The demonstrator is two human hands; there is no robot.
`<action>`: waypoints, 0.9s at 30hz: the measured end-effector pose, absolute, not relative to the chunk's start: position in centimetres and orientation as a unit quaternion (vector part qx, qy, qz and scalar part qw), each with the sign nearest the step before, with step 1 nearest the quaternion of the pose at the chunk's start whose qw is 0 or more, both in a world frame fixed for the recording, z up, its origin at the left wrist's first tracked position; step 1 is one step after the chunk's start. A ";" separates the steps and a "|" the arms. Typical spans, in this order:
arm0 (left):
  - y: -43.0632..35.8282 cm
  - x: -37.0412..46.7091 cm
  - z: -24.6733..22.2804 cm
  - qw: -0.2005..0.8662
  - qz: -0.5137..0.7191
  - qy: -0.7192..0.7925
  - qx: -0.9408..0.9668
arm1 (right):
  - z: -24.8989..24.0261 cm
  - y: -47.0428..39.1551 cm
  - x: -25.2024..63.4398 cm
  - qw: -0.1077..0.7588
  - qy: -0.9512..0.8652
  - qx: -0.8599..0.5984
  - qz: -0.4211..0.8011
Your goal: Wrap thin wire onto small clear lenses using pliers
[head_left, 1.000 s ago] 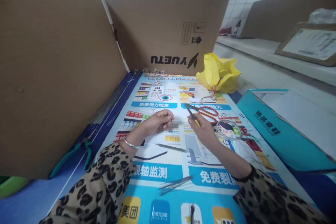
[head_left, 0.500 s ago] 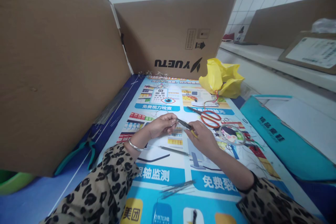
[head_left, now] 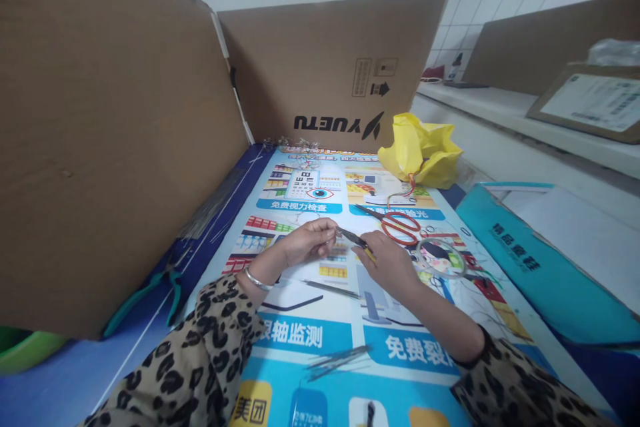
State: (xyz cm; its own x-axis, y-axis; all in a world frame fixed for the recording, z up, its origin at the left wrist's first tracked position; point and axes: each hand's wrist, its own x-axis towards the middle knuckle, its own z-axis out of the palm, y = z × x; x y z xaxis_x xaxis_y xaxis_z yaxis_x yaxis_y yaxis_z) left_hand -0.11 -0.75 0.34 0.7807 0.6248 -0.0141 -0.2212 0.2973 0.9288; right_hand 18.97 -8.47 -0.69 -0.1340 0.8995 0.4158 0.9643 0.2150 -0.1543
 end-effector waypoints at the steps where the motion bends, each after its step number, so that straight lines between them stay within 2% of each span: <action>1: -0.8 -0.1 0.4 0.782 0.267 0.195 0.528 | -0.5 -8.5 18.9 0.193 -0.749 -0.626 -0.100; 5: -1.1 0.2 0.7 0.769 0.265 0.206 0.544 | 0.3 -8.5 19.1 0.122 -0.738 -0.637 -0.188; 9: -1.5 0.5 0.9 0.750 0.270 0.240 0.554 | 0.7 -8.5 19.4 0.090 -0.739 -0.619 -0.252; 17: -2.4 1.4 2.5 0.767 0.293 0.353 0.449 | 0.4 -8.5 19.3 0.086 -0.735 -0.595 -0.313; 23: -2.5 2.1 2.4 0.794 0.288 0.387 0.370 | -0.3 -8.2 19.0 0.116 -0.747 -0.587 -0.290; 27: -2.2 2.3 1.8 0.798 0.292 0.388 0.357 | -0.5 -8.2 18.6 0.102 -0.753 -0.573 -0.308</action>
State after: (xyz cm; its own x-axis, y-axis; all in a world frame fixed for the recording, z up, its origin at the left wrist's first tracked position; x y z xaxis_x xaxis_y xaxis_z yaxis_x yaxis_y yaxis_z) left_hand 2.33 -2.23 1.85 0.5282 0.7431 -0.4109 -0.1895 0.5749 0.7960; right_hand 18.61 -8.23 -0.53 -0.3237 0.7994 0.5062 0.9248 0.1543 0.3476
